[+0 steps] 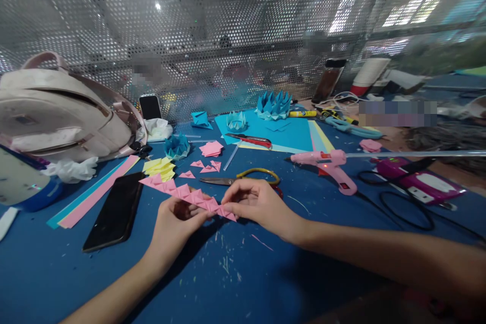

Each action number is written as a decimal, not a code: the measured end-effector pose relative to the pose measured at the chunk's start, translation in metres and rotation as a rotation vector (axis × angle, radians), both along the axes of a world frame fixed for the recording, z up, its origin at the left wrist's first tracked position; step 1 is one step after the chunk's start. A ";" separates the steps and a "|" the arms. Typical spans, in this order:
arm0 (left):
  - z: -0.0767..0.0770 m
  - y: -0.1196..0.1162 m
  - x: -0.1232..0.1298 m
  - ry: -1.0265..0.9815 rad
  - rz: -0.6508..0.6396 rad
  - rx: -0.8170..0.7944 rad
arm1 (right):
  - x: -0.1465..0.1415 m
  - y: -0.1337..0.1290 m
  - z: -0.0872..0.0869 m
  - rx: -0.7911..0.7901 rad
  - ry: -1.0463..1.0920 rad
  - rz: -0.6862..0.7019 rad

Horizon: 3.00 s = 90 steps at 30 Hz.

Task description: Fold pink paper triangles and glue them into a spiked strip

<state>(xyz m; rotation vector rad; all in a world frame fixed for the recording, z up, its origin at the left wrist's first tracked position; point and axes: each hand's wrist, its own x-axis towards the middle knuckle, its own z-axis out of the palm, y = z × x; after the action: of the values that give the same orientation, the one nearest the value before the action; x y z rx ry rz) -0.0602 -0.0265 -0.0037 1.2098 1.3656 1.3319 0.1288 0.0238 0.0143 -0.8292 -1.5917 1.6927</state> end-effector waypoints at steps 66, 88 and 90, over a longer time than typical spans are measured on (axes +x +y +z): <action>0.000 -0.001 -0.001 -0.116 -0.162 -0.232 | 0.000 0.000 -0.011 0.020 0.031 0.039; -0.002 -0.003 -0.001 0.000 -0.229 -0.228 | 0.001 0.000 -0.008 0.035 0.043 0.045; -0.004 -0.003 -0.002 0.010 -0.225 -0.177 | 0.001 0.001 -0.006 0.061 0.032 0.029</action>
<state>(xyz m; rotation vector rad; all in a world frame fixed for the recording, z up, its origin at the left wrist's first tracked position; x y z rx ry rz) -0.0618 -0.0292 -0.0073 1.2106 1.2835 1.0279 0.1302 0.0250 0.0080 -0.7486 -1.6324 1.6610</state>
